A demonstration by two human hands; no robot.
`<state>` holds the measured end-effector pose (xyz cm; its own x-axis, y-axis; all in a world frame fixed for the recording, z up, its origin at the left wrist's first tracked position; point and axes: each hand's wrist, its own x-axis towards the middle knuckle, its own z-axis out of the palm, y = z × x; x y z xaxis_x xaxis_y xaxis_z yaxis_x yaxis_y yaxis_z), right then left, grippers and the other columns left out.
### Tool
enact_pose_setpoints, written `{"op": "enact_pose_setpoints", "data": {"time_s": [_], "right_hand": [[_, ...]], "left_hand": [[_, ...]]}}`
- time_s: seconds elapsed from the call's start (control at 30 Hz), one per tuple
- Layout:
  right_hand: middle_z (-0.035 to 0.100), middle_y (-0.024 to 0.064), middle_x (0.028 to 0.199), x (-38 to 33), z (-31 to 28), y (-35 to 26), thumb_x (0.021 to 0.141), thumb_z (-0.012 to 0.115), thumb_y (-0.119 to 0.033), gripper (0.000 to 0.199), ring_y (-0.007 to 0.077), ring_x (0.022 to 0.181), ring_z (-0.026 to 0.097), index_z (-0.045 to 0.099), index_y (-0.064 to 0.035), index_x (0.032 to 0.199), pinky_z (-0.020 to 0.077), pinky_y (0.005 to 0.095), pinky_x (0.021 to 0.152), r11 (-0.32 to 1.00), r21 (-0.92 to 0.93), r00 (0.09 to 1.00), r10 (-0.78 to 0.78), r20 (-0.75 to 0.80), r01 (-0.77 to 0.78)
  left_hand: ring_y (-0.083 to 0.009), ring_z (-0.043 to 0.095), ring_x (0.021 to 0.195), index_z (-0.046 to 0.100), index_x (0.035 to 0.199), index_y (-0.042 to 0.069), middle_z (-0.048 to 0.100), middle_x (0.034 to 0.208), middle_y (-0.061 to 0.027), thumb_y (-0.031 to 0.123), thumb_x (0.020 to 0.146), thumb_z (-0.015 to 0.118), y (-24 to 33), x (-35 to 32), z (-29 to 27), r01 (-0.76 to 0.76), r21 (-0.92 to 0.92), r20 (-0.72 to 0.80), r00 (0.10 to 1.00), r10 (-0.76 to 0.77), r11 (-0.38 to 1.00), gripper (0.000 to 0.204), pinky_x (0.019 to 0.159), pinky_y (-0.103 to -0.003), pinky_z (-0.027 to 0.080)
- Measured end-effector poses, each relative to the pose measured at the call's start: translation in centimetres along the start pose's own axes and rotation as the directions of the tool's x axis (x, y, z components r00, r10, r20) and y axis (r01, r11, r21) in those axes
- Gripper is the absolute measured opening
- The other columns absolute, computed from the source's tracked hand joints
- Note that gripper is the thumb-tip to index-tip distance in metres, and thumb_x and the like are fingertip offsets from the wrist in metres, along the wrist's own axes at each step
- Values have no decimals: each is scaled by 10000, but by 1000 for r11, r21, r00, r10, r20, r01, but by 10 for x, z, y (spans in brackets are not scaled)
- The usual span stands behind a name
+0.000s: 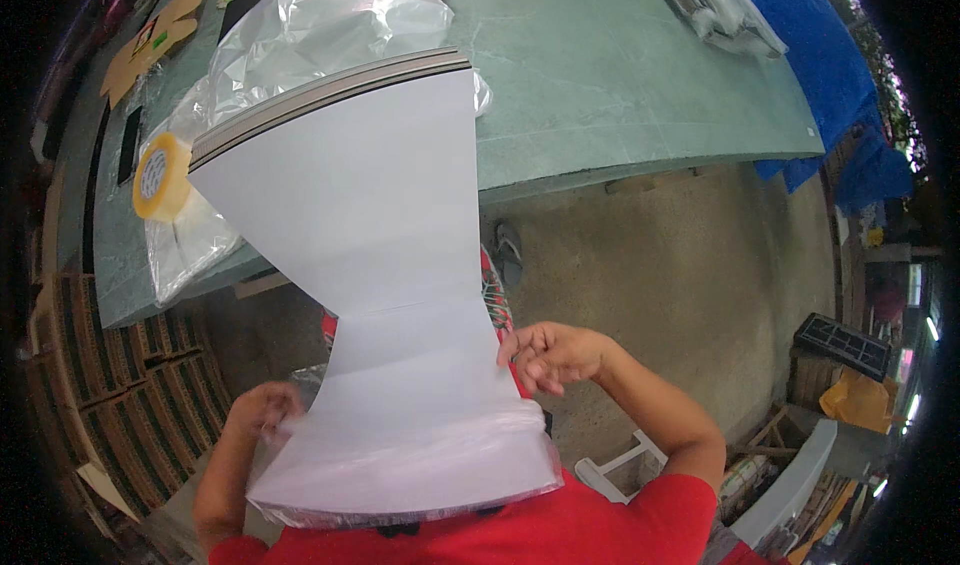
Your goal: The person wraps individual black tablet-like objects in clear plastic sleeves, sliding each one into a sleeve and then stacking them.
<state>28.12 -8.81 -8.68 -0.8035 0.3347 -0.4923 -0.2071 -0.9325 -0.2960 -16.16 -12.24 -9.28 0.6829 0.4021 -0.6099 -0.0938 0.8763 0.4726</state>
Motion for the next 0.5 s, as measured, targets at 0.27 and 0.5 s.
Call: {"op": "enact_pose_setpoints", "data": {"time_s": [0.27,0.5], "right_hand": [[453,7,529,-12,42,-22,707,655,-321,471,54,347,312,512,62,939,218,157,325,734,-615,953,-282,107,287],[458,-19,565,-12,22,-22,731,621,-105,122,34,347,337,552,-34,803,253,167,326,944,-304,972,58,-227,-127]], "left_hand": [[-12,336,399,490,860,62,457,587,22,269,698,656,1,31,3,36,-83,-119,992,-46,996,311,322,-138,229],[-7,330,416,501,870,87,472,648,14,279,708,643,22,37,5,131,-19,-116,984,-133,991,288,327,-139,215]]}}
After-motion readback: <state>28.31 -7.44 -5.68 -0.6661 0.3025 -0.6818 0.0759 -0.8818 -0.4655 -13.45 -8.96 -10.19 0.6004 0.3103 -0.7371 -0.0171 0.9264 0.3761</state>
